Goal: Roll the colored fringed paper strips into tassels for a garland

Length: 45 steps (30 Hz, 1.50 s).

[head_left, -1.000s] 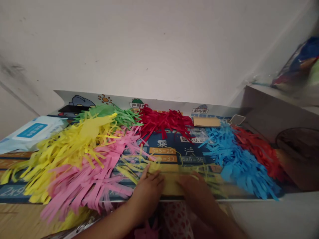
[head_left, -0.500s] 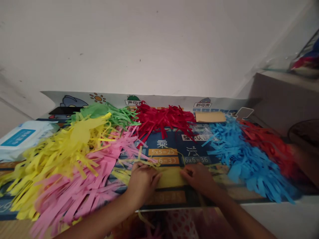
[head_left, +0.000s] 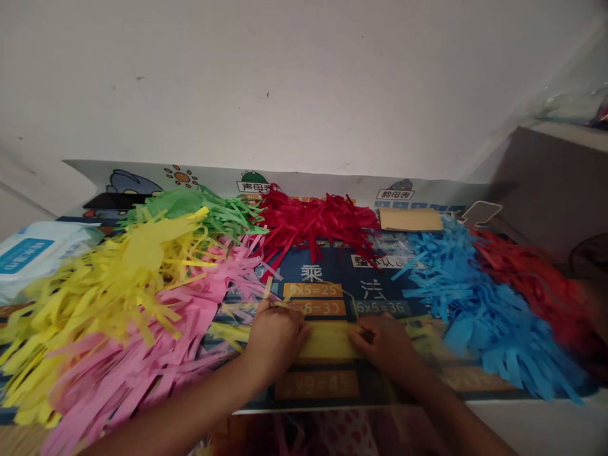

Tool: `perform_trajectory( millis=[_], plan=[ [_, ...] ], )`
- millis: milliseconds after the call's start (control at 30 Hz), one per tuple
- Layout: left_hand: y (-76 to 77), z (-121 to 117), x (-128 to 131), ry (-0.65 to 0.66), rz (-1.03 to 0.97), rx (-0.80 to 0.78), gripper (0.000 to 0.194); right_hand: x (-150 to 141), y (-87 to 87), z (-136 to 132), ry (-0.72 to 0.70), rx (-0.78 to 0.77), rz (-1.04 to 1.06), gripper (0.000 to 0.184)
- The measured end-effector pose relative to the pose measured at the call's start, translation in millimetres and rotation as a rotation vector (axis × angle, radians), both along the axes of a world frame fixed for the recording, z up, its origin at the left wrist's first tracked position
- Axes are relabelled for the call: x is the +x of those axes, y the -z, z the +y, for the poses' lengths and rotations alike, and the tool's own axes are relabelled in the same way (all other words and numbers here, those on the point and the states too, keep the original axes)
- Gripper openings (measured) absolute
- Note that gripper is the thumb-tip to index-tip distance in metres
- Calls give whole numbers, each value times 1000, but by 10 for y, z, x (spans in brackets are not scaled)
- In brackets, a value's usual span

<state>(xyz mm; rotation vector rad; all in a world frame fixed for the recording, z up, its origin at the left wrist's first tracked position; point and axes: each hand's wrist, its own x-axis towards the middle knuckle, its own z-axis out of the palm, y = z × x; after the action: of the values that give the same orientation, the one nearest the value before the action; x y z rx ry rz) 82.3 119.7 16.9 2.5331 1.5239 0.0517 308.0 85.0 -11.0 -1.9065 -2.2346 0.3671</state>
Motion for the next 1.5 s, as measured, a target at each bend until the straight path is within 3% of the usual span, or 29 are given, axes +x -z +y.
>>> perform_trajectory(
  millis=[200,267,333,433,500,633,700,900,1033,1100,1267,1500],
  plan=[
    [23,12,-2,44,-19,103,16,72,-65,55,31,7,-23,22],
    [23,35,0,161,-16,189,7,119,-141,13,105,96,-57,7],
    [12,61,2,372,17,252,4,113,-193,-103,132,307,-68,18],
    [-40,54,13,644,107,240,4,-23,-172,-330,-136,493,40,34],
    [-87,-4,32,684,165,233,6,-124,-125,-411,-304,393,134,35],
    [-122,-162,71,607,239,264,25,-95,-95,-325,-352,212,193,35],
    [-92,-191,59,567,229,253,21,9,-98,-247,-362,203,200,37],
    [16,-141,-123,368,-46,200,19,178,-62,-166,-342,228,286,40],
    [30,-139,-234,340,-188,199,21,213,-38,-88,-365,193,291,16],
    [39,-112,-260,315,-242,174,18,233,-28,-14,-340,155,292,7],
    [78,-2,-237,190,-325,147,32,193,-41,135,-219,121,253,14],
    [137,69,-197,130,-294,159,28,105,-61,150,-108,92,193,18]
  ],
)
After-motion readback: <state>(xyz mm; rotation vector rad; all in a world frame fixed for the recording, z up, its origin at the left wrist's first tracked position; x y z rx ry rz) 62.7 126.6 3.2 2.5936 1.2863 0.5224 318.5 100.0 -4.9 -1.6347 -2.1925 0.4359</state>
